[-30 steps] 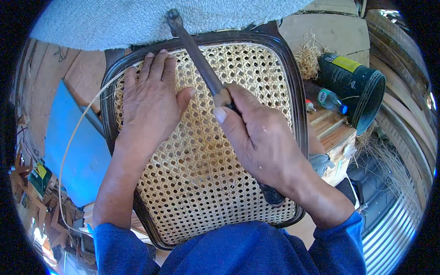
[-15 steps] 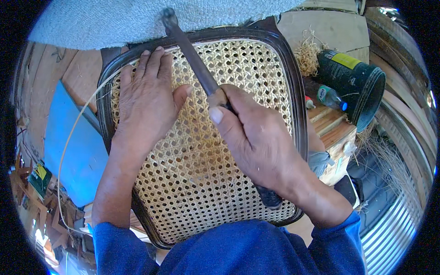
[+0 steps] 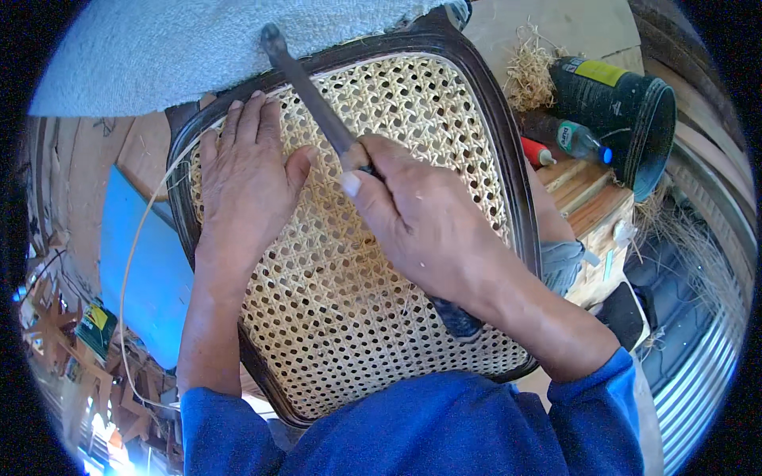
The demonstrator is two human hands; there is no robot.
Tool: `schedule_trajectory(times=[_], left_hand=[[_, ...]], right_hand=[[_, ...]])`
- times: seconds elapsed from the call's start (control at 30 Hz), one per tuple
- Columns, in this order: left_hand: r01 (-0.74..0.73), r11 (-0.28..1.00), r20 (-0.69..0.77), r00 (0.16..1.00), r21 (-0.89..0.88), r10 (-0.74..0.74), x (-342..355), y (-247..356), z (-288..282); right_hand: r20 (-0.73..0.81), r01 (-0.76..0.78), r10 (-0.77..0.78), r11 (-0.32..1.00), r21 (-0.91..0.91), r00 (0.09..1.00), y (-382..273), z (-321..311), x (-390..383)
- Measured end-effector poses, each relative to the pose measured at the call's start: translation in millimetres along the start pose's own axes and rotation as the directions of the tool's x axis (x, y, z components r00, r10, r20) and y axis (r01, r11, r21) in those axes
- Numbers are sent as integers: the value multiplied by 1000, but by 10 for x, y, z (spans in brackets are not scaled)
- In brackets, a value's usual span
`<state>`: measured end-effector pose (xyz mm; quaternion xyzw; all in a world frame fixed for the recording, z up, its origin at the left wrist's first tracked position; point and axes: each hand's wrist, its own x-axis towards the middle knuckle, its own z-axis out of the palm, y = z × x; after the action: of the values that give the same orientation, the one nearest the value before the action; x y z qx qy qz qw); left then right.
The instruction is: Repairing a woven cane chair seat using a hammer and spline.
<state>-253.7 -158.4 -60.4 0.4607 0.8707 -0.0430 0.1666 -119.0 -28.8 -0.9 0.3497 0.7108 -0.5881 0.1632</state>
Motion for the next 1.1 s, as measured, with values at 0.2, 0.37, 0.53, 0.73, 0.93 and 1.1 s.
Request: schedule_trajectory(times=[0.2,0.37,0.53,0.73,0.93,1.1], left_hand=[[1,1000,-28,1000,2,-1,-27,-42,15],[-16,1000,-42,999,-6,16,-46,-65,16],[28,999,71,997,-30,-26,-10,37,-76],[35,998,102,994,59,-41,-14,6,76],[-62,989,-52,996,133,70,1,-34,296],[-137,990,-133,982,-16,134,-20,-171,401]], right_hand=[[29,-48,46,996,69,999,-63,-39,-46],[-16,50,-49,996,75,999,-63,24,-106],[-112,39,-28,994,99,993,245,-94,-544],[-485,-123,34,981,-152,874,912,-530,-1921],[-751,-410,246,912,-35,612,2303,-207,-3185],[-649,-505,375,863,-16,662,2799,335,-3623]])
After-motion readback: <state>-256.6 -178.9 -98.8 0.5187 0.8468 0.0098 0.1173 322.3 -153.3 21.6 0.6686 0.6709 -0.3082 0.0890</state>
